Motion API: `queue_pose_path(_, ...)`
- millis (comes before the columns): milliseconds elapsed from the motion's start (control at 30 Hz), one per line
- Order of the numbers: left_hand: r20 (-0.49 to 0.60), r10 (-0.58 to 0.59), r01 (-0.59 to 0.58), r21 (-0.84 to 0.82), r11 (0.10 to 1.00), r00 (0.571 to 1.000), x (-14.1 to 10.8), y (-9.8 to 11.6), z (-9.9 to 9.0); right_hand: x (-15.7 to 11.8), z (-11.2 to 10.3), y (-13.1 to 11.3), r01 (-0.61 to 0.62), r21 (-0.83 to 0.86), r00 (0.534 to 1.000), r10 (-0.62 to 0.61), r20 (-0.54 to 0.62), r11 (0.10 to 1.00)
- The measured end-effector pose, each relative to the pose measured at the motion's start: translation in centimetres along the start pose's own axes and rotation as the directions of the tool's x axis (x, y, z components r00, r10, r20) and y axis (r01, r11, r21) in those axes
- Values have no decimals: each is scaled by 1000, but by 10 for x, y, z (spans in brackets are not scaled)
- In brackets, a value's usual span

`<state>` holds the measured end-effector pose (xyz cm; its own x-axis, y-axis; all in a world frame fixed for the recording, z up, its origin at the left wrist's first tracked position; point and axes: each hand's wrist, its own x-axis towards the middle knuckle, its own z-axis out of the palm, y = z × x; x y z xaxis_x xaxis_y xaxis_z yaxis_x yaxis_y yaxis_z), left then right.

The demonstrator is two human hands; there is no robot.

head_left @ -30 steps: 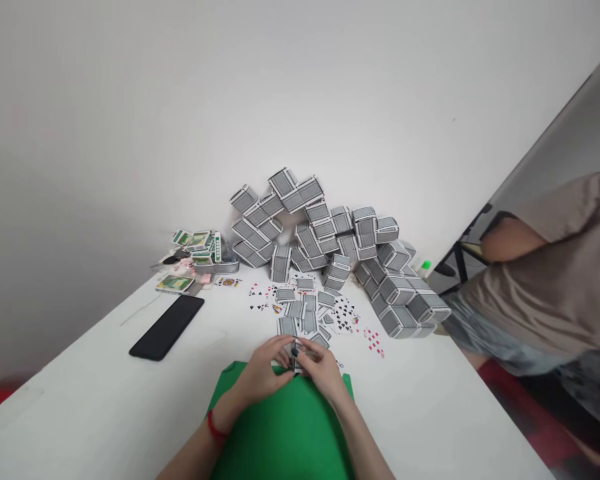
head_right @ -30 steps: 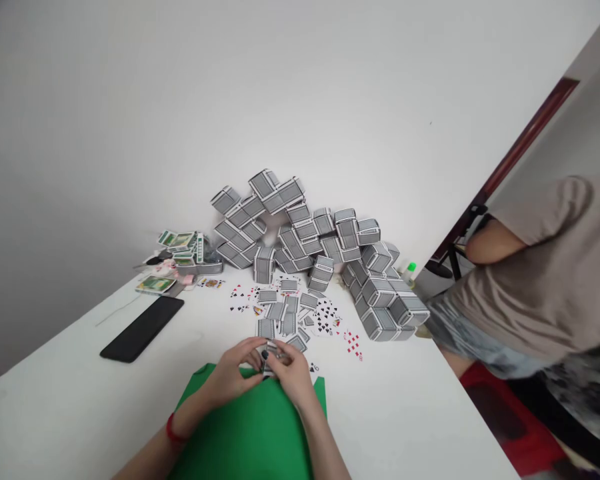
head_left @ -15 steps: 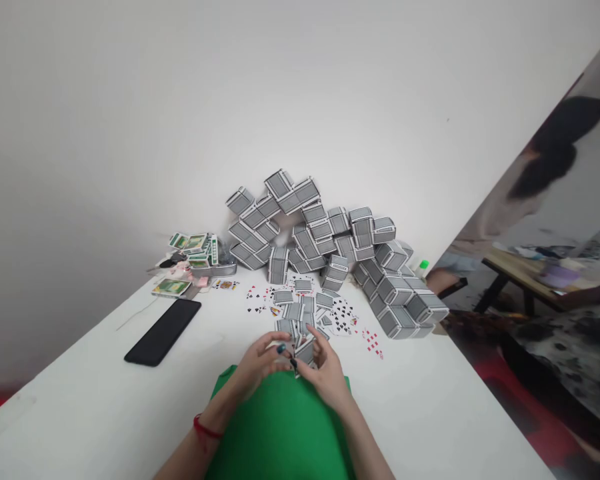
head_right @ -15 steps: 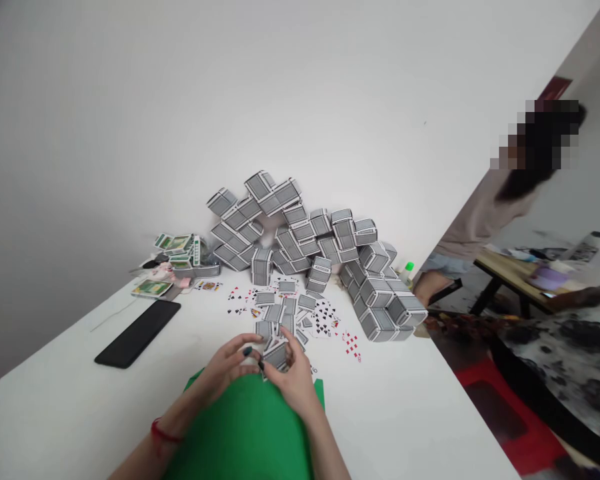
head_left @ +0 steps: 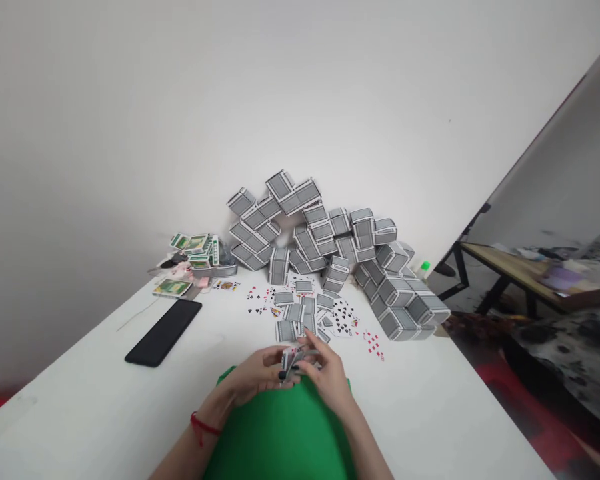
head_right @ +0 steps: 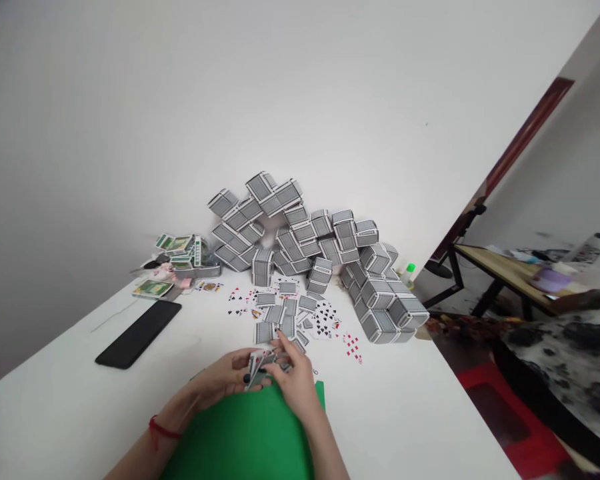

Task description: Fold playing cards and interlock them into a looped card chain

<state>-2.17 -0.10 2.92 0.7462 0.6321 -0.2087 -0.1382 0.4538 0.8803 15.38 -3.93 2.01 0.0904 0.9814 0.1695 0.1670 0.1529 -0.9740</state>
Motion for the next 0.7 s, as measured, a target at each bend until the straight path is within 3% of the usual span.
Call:
queue_pose_path(100, -64, 20, -17, 49, 999, 998, 4, -3, -3, 4, -1, 8, -62, 59, 997, 65, -47, 996)
queue_pose_path(233, -132, 130, -115, 115, 987, 983, 11, -9, -8, 3, 0, 6, -111, 180, 994, 108, 27, 977)
queue_pose_path(367, -154, 166, -143, 149, 978, 974, 13, -10, -9, -1, 2, -2, -63, 249, 997, 49, 63, 967)
queue_pose_path(700, -190, 235, -196, 203, 959, 953, 15, -12, -2, -6, 15, -3, -1, 309, 1000, 0, 5, 951)
